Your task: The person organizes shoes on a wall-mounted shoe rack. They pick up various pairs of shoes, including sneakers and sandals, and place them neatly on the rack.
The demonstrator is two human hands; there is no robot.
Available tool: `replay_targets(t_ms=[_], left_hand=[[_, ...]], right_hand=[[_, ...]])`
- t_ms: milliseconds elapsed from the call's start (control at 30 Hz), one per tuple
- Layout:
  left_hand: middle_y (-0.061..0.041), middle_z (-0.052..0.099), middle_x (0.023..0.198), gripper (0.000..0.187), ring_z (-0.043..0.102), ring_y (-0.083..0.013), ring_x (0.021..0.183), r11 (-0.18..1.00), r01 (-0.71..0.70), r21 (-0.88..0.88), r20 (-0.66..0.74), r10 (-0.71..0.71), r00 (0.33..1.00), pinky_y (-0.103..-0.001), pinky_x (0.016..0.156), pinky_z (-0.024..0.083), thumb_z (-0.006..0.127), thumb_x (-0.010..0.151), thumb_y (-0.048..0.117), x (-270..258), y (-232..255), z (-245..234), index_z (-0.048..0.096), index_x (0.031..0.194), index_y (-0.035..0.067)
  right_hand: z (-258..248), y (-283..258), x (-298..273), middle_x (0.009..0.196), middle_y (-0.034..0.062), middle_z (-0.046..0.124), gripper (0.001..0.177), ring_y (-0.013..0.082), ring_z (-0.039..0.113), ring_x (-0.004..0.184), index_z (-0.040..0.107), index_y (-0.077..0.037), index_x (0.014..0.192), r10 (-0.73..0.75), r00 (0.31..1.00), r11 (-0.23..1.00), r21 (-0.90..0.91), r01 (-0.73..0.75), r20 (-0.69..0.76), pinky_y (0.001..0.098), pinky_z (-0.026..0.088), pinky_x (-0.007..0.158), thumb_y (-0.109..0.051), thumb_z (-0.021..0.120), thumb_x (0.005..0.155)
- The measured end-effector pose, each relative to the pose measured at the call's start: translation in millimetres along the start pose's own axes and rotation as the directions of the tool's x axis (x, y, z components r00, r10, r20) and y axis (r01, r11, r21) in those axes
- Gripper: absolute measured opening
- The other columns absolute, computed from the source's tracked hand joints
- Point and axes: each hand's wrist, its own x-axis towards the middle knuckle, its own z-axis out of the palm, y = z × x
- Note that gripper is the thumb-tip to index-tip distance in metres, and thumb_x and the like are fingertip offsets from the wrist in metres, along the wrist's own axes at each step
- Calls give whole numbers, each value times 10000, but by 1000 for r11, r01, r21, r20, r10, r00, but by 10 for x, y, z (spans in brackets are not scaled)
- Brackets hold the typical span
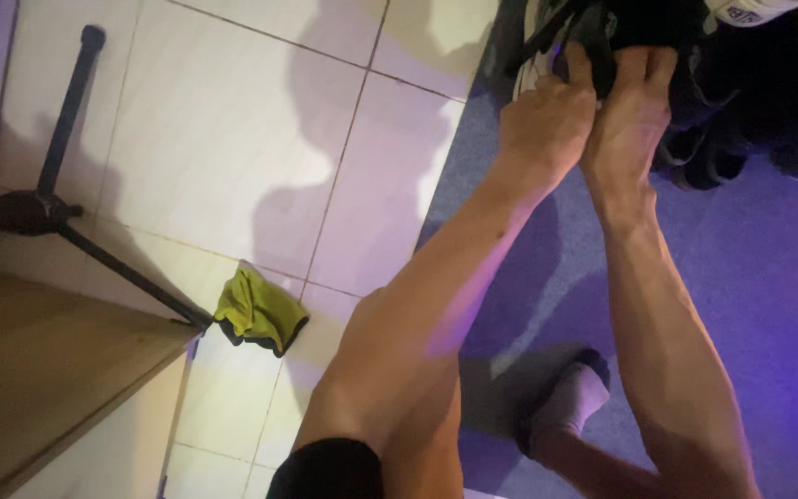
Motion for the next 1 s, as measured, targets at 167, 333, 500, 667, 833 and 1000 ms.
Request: replay_targets(t_ms=[167, 333, 500, 667, 833, 1000], left_hand=[[-367, 663, 1291, 593, 751, -413, 942, 991, -110, 79, -291, 128, 948, -465, 730, 623, 553, 914, 172, 37, -77, 169, 374, 1455, 10], [-309, 695, 1119, 696, 751, -395, 912, 990, -129, -53, 49, 131, 990, -480, 773, 608, 561, 883, 78, 56, -156, 78, 277, 1494, -95], [-293, 721, 1091, 778, 750, -391, 962, 984, -155, -87, 71, 161, 984, -464, 821, 611, 600, 884, 86, 22, -184, 3, 219, 1526, -136], [-316, 687, 1155, 875, 726, -433, 950, 974, -197, -111, 26, 201, 979, -495, 799, 597, 651, 849, 87, 8, -206, -57, 155, 1531, -145], [-321, 619, 1230, 1005, 713, -460, 974, 979, -173, -107, -61, 167, 984, -501, 791, 611, 731, 821, 101, 12, -132, -145, 105, 1605, 39], [-348, 467, 1414, 870, 704, -465, 1002, 975, -206, -85, -159, 191, 969, -492, 751, 623, 731, 807, 36, 20, 12, -237, 309, 1546, 218]], right_hand=[[2, -32, 0, 1286, 271, 531, 244, 472, 619, 1104, 592, 21, 1232, -93, 995, 995, -28, 91, -49, 504, 548, 902, -149, 707, 1100], [21, -86, 29, 1217, 272, 532, 297, 464, 613, 1046, 590, 15, 1195, -40, 999, 999, -23, 39, -27, 511, 531, 851, -223, 750, 1118], [-97, -84, -2, 1298, 248, 513, 251, 456, 606, 1124, 576, 22, 1223, -110, 994, 994, 3, 110, 14, 487, 547, 920, -42, 726, 1032], [-329, -116, -107, 1358, 217, 494, 440, 372, 653, 1057, 559, 1, 1326, -13, 1000, 990, 137, 11, 19, 432, 590, 889, 38, 782, 947], [-580, -54, -273, 1250, 226, 458, 508, 410, 596, 1084, 569, 17, 1352, 94, 984, 992, -64, -105, -153, 474, 539, 936, 12, 801, 901], [-603, 181, -344, 1233, 286, 503, 512, 476, 573, 1102, 577, 54, 1351, 83, 981, 974, -193, -117, -177, 522, 489, 945, -20, 802, 897]])
